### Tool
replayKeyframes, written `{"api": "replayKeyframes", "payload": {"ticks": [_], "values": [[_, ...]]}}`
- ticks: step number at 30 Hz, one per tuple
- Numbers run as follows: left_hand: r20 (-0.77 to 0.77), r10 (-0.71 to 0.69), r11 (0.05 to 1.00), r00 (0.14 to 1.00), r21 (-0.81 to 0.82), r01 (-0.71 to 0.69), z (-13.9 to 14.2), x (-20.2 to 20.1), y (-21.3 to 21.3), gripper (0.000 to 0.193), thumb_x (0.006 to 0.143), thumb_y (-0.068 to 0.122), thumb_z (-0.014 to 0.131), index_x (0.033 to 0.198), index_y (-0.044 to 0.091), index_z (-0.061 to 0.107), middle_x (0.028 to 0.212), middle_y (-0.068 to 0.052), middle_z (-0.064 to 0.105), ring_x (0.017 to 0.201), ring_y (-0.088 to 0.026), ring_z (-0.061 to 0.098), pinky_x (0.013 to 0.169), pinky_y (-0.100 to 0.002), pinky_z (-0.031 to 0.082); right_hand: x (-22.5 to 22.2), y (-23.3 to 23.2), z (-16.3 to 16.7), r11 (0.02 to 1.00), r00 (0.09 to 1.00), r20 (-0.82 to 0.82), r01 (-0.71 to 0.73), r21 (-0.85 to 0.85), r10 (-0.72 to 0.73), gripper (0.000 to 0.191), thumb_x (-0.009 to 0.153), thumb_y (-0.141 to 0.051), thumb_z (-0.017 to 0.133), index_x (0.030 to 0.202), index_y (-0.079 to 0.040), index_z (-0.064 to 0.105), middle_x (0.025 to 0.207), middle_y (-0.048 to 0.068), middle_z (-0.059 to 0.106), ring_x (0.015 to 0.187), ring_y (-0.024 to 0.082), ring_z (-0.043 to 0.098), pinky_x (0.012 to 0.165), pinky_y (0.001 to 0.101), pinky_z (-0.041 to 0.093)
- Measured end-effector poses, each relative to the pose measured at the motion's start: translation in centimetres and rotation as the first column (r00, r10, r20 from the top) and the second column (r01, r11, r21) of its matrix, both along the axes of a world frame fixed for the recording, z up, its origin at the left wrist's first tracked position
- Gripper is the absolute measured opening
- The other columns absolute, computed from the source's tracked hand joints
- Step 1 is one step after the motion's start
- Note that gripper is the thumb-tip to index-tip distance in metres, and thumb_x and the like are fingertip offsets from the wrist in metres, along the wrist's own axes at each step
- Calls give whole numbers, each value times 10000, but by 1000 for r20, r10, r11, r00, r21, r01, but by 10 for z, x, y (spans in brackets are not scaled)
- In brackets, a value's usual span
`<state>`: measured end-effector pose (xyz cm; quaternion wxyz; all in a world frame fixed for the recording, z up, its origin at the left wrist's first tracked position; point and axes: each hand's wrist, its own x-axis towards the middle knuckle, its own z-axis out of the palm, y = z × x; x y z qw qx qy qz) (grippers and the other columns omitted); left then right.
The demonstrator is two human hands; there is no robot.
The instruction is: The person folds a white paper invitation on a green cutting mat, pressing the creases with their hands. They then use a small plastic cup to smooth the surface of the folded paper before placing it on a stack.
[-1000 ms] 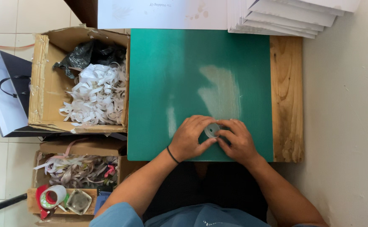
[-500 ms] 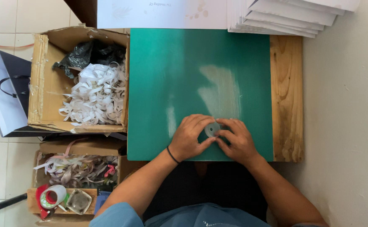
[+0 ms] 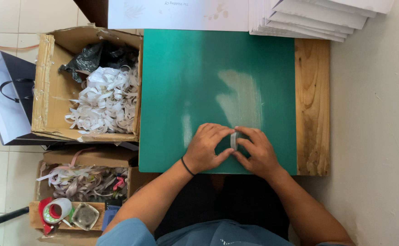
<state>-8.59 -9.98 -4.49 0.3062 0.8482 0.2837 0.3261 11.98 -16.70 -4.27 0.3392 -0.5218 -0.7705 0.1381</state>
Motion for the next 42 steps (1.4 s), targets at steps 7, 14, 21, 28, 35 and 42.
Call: {"api": "replayKeyframes", "payload": {"ticks": [7, 14, 21, 28, 35, 42], "values": [[-34, -10, 1000, 999, 7, 10, 2, 1, 0, 469, 862, 314, 797, 1248, 80, 669, 1242, -97, 686, 1203, -284, 626, 1068, -440, 474, 1, 0, -1, 1000, 999, 36, -20, -7, 20, 294, 804, -201, 809, 1012, -31, 688, 1298, 154, 641, 1202, 332, 606, 978, 453, 497], [-61, 23, 999, 998, 44, -21, 4, 1, -1, 528, 851, 299, 793, 1304, 70, 647, 1280, -100, 681, 1257, -299, 598, 1096, -457, 449, 0, 0, -1, 1000, 999, 35, -14, -14, 14, 293, 799, -162, 807, 1034, -24, 699, 1266, 148, 654, 1171, 333, 604, 959, 451, 499], [-90, 19, 999, 996, 45, -15, 3, 3, -2, 561, 838, 301, 803, 1315, 60, 633, 1282, -104, 666, 1262, -303, 587, 1093, -464, 445, 0, 0, -5, 1000, 1000, 20, 8, -18, -8, 219, 794, -128, 803, 959, -33, 696, 1253, 151, 657, 1179, 331, 618, 957, 447, 508], [-109, 12, 999, 994, 48, -7, 5, 3, -2, 556, 831, 274, 806, 1322, 77, 633, 1275, -110, 647, 1245, -298, 585, 1087, -452, 442, 1, -1, -5, 1000, 1000, 20, 7, -10, -6, 197, 774, -125, 811, 905, -34, 695, 1253, 164, 657, 1184, 338, 615, 965, 456, 502], [-3, -17, 999, 1000, -27, 17, 5, 0, -2, 573, 833, 244, 766, 1348, 54, 603, 1278, -93, 662, 1229, -294, 599, 1108, -460, 424, 0, 0, 1, 1000, 999, 31, -7, -10, 8, 263, 767, -160, 823, 969, -36, 708, 1304, 171, 627, 1203, 344, 608, 979, 460, 497], [-51, -16, 1000, 999, 10, 17, 1, 0, -1, 455, 854, 294, 776, 1232, 75, 651, 1192, -98, 700, 1205, -291, 609, 1064, -449, 438, 1, 0, 1, 1000, 1000, -8, -18, -23, 17, 273, 773, -159, 815, 994, -30, 719, 1324, 169, 625, 1168, 335, 622, 949, 449, 499]]}}
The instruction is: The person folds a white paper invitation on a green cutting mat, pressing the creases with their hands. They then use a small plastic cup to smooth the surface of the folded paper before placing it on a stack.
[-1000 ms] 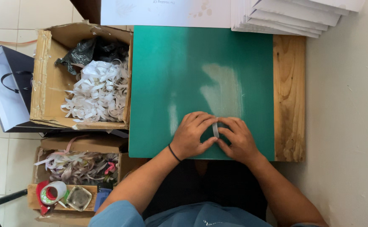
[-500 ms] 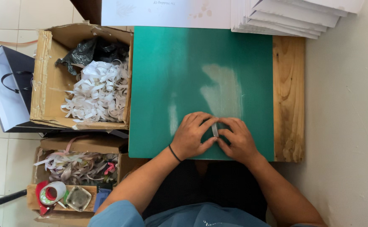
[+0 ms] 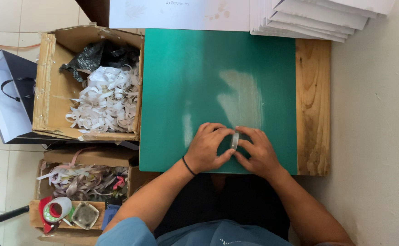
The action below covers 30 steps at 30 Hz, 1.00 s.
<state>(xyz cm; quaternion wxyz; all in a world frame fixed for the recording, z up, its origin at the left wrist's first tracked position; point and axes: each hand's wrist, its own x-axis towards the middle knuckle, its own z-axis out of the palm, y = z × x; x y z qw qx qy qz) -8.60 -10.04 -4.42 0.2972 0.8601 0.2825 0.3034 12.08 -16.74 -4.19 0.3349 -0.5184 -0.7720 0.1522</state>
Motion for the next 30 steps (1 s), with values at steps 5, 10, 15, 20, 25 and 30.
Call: {"api": "replayKeyframes", "payload": {"ticks": [5, 10, 15, 20, 25, 30], "values": [[-3, -6, 1000, 1000, 14, 6, -5, 0, -1, 464, 879, 310, 772, 1255, 66, 653, 1211, -92, 700, 1204, -297, 617, 1058, -451, 437, 1, -1, -4, 1000, 999, -33, -4, 18, 5, 167, 762, -113, 773, 842, -28, 654, 1331, 177, 626, 1147, 337, 633, 936, 442, 510], [20, 9, 999, 1000, 33, -10, -5, 0, 4, 440, 890, 272, 753, 1267, 69, 653, 1281, -102, 691, 1231, -306, 608, 1084, -459, 433, 0, 0, -3, 999, 998, -39, 40, 12, -40, 140, 750, -74, 737, 840, -25, 641, 1311, 183, 622, 1120, 347, 641, 940, 447, 519], [114, 71, 997, 991, 31, -75, 17, 1, 17, 310, 939, 251, 725, 1201, 91, 685, 1258, -74, 714, 1207, -277, 642, 1072, -437, 455, -1, -1, -3, 999, 999, -21, 38, 2, -38, 195, 760, -72, 741, 926, -28, 650, 1282, 177, 627, 1083, 337, 650, 916, 439, 527], [342, 19, 1000, 939, -20, -13, 77, 2, 18, 206, 1003, 253, 678, 1150, 110, 701, 1208, -32, 726, 1168, -226, 675, 1044, -387, 493, -2, -1, -12, 994, 998, 54, 28, 108, -34, 245, 759, -79, 745, 986, -47, 660, 1288, 178, 626, 1080, 333, 643, 897, 440, 522], [582, -397, 869, 709, -8, 494, 174, 5, 11, 397, 1104, 458, 552, 1227, 106, 688, 1291, -44, 705, 1202, -211, 667, 1043, -323, 479, 1, 2, -18, 996, 999, -2, -32, 78, 32, 339, 813, -97, 763, 1136, -21, 695, 1259, 127, 629, 1123, 325, 647, 907, 430, 527], [795, -423, 636, 435, -81, 767, 242, 11, -8, 377, 1179, 338, 458, 1235, 34, 675, 1282, -92, 694, 1234, -249, 636, 1055, -288, 536, 0, 1, -11, 998, 997, 74, -12, 60, 8, 270, 748, -88, 751, 984, -25, 636, 1295, 206, 594, 1131, 395, 612, 928, 487, 500]]}}
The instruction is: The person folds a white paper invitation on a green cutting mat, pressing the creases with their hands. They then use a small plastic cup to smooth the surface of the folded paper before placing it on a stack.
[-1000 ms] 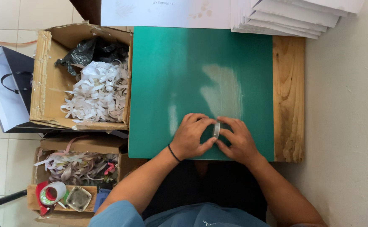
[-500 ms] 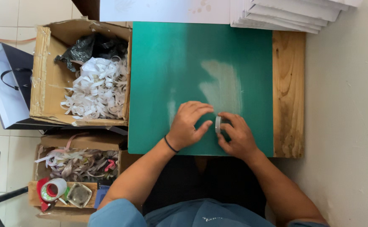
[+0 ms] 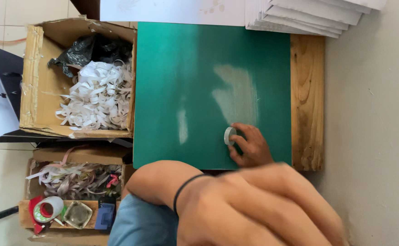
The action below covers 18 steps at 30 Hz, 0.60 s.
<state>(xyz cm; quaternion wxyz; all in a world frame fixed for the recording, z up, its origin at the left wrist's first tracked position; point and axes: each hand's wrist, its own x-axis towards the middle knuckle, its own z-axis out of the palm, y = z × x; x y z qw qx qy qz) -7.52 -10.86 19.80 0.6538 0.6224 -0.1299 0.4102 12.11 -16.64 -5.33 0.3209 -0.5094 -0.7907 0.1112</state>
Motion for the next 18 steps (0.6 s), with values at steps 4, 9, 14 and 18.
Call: {"api": "replayKeyframes", "payload": {"ticks": [4, 9, 14, 18], "values": [[197, 10, 990, 980, -141, 18, -4, 16, -18, 321, 1124, 229, 483, 1145, -49, 642, 1222, -222, 654, 1252, -386, 633, 994, -412, 533, -4, -2, 8, 1000, 1000, -5, 21, -12, -22, 269, 761, -85, 765, 987, -36, 626, 1296, 186, 605, 1147, 377, 616, 950, 474, 506], [196, -47, 959, 979, -265, 99, -41, 13, -48, 288, 1099, 207, 537, 1209, -43, 626, 1241, -228, 648, 1202, -359, 618, 994, -402, 535, -6, -1, 11, 1000, 1000, -6, 24, -14, -24, 276, 761, -87, 766, 1000, -42, 636, 1285, 179, 610, 1150, 372, 618, 949, 469, 503], [106, -356, 801, 928, -476, 362, -66, 6, -63, 337, 1091, 231, 534, 1313, -18, 586, 1309, -215, 622, 1213, -314, 605, 1041, -360, 508, -5, 0, 9, 1000, 1000, 0, 31, 0, -31, 279, 757, -83, 769, 1000, -45, 638, 1288, 184, 614, 1150, 366, 621, 940, 460, 503], [79, -285, 860, 955, -418, 291, -68, 15, -72, 356, 1099, 247, 486, 1295, -36, 573, 1328, -262, 605, 1238, -376, 598, 1062, -410, 493, -5, 0, 7, 999, 999, 8, 39, -20, -39, 269, 765, -90, 780, 993, -49, 645, 1287, 183, 614, 1144, 359, 623, 935, 456, 503]]}}
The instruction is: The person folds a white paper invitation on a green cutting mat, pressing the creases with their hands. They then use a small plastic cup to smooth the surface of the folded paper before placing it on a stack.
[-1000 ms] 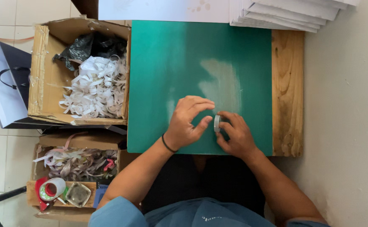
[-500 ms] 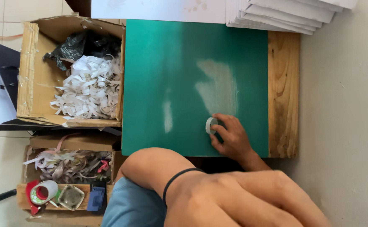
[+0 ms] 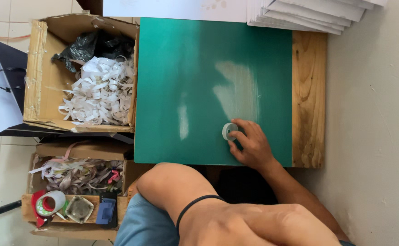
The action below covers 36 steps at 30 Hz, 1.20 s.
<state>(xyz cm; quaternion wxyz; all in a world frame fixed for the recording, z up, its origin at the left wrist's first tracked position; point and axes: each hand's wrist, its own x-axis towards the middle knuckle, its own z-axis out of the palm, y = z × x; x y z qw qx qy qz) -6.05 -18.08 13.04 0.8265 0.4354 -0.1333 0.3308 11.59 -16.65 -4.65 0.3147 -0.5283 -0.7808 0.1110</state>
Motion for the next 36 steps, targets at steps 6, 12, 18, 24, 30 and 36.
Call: {"api": "replayKeyframes", "payload": {"ticks": [6, 12, 18, 24, 30, 36], "values": [[265, 259, 952, 929, 93, -292, 3, 3, -11, 399, 1093, 308, 458, 1206, -52, 585, 1357, -319, 545, 1298, -542, 556, 1069, -535, 452, 1, -1, -1, 999, 1000, -4, 0, 33, 0, 251, 772, -90, 767, 990, -45, 651, 1301, 178, 614, 1173, 366, 624, 962, 462, 507], [229, 214, 962, 950, 119, -246, 2, 6, -11, 436, 1097, 346, 465, 1134, -54, 635, 1377, -306, 558, 1314, -500, 528, 1100, -529, 420, 0, 0, 2, 1000, 1000, -11, -6, 29, 7, 243, 784, -99, 761, 991, -38, 648, 1302, 183, 611, 1151, 369, 620, 948, 466, 506], [190, 316, 902, 929, 243, -357, 9, 10, -10, 374, 1096, 222, 482, 1075, -108, 655, 1293, -326, 599, 1233, -502, 607, 1072, -544, 513, 0, 2, 4, 999, 1000, -9, -19, 33, 19, 251, 796, -110, 756, 1005, -42, 636, 1303, 183, 606, 1117, 377, 616, 931, 467, 501], [276, 628, 697, 728, 216, -684, 28, 24, -12, 227, 987, 85, 568, 893, -89, 680, 1087, -308, 717, 1052, -437, 706, 980, -586, 610, -1, 1, 6, 999, 1000, -14, -14, 32, 15, 252, 798, -109, 761, 1007, -52, 632, 1304, 170, 603, 1141, 386, 612, 950, 472, 494], [202, 781, 484, 591, 401, -778, 56, 22, -5, 234, 1005, 103, 562, 897, 18, 753, 1077, -133, 775, 1052, -195, 705, 954, -387, 573, 0, 2, 7, 999, 999, -25, -31, 12, 32, 253, 796, -93, 764, 1007, -45, 632, 1315, 176, 600, 1150, 380, 603, 954, 477, 491], [181, 839, 384, 514, 472, -793, 62, 28, -4, 258, 1020, 145, 539, 936, 66, 770, 1111, -86, 775, 1071, -121, 670, 1003, -352, 548, 0, 1, 8, 999, 999, -24, -34, 2, 34, 253, 805, -87, 771, 1016, -44, 638, 1318, 175, 595, 1166, 382, 602, 967, 478, 486]]}}
